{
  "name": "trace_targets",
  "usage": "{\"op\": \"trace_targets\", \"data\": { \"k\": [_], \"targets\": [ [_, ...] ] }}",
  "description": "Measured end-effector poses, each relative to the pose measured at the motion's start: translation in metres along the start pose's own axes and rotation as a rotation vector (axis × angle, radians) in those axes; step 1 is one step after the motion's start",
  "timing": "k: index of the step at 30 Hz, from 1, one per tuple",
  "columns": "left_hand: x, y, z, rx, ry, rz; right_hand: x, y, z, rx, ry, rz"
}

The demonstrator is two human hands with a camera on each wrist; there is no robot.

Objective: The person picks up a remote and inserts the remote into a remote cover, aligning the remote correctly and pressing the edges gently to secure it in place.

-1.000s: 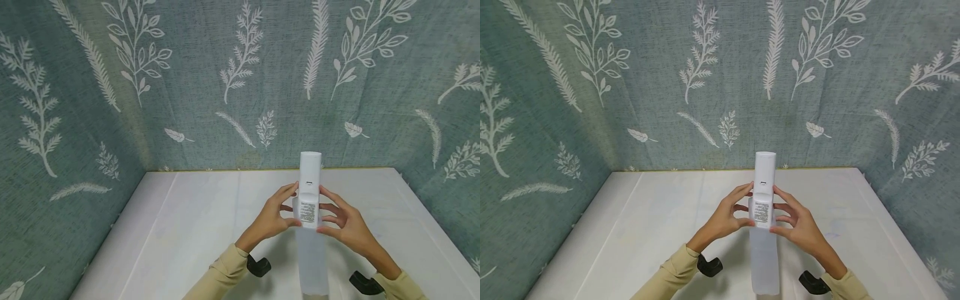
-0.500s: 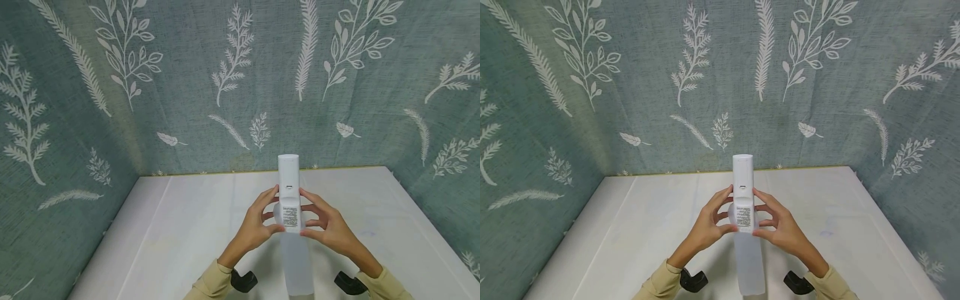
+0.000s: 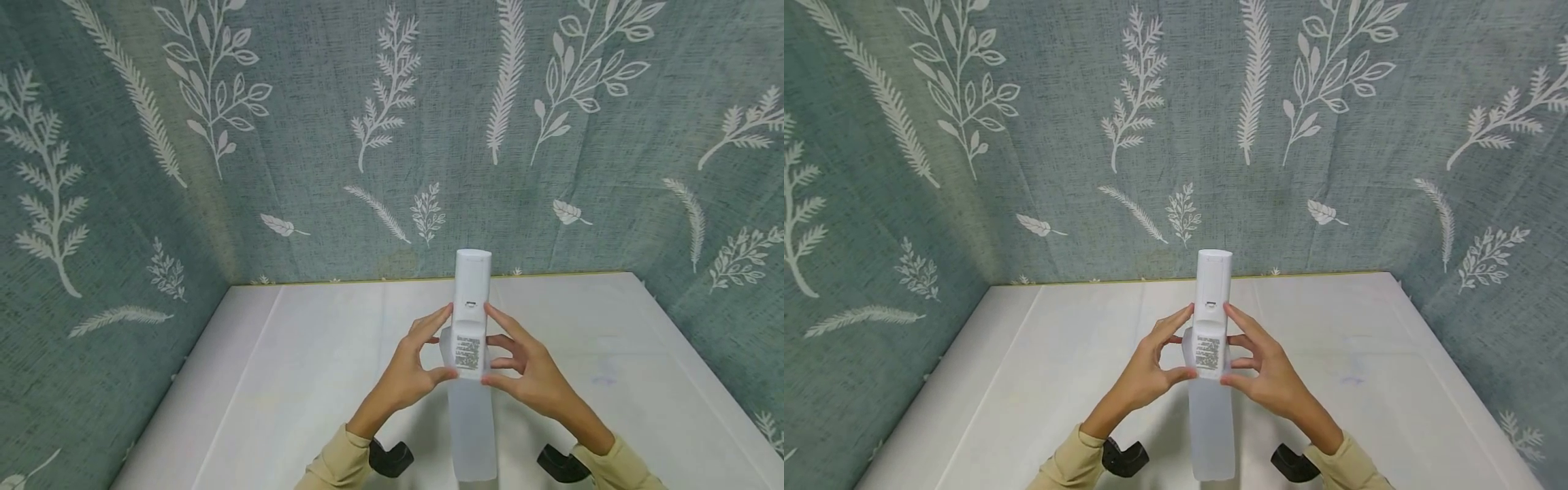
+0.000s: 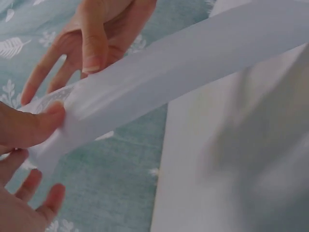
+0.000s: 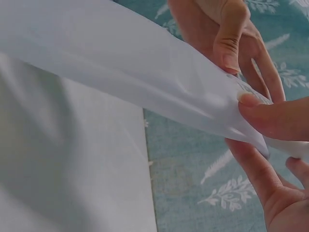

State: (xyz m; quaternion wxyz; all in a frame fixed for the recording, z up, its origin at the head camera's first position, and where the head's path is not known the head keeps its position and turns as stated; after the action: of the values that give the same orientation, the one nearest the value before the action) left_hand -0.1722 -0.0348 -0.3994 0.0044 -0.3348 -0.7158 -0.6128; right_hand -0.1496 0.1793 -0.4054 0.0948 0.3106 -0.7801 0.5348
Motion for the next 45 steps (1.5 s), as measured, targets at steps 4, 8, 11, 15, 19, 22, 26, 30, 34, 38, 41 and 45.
{"op": "trace_targets", "data": {
  "k": [4,8,11,15,19,22,26,30,34,38,41,45],
  "targets": [
    [0.0,0.003,0.0,0.046,0.017,-0.01,0.001,-0.001,0.002,-0.004,0.0,0.0],
    [0.001,0.007,0.002,0.028,0.013,-0.048,0.003,-0.001,0.003,-0.005,0.003,0.004],
    [0.001,0.009,0.003,-0.002,0.011,-0.06,0.004,-0.001,0.003,-0.002,0.002,0.006],
    [0.003,0.024,0.001,-0.058,0.002,-0.066,0.005,0.0,0.003,-0.007,0.004,0.019],
    [0.003,0.038,-0.001,-0.11,-0.008,-0.077,0.006,0.0,0.003,-0.013,0.017,0.023],
    [0.003,0.038,-0.002,-0.147,-0.011,-0.082,0.008,0.0,0.003,-0.012,0.031,0.016],
    [0.003,0.037,-0.004,-0.188,-0.015,-0.084,0.009,-0.001,0.003,-0.015,0.043,0.005],
    [0.003,0.037,-0.006,-0.218,-0.023,-0.062,0.01,-0.002,0.003,-0.005,0.047,-0.009],
    [0.004,0.039,-0.008,-0.231,-0.023,-0.03,0.012,-0.003,0.003,0.015,0.041,-0.018],
    [0.004,0.041,-0.011,-0.244,-0.012,-0.016,0.013,-0.004,0.003,0.02,0.023,-0.016],
    [0.004,0.041,-0.013,-0.254,0.004,-0.008,0.013,-0.005,0.003,0.013,0.0,-0.012],
    [0.005,0.033,-0.015,-0.271,0.014,0.011,0.015,-0.006,0.003,0.005,-0.026,-0.015]
  ]
}}
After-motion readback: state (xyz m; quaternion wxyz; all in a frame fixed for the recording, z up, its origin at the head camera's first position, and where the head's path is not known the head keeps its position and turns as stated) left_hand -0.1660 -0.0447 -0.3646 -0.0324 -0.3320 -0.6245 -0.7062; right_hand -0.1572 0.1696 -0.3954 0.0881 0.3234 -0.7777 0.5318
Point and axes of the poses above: each hand's wrist, its own x-axis towards the middle knuckle, its own z-axis out of the palm, y = z × x, the point moved 1 cm from there along x, towards the middle knuckle, and after that the axes turned 9 degrees about -x, right-handed, at the moved point
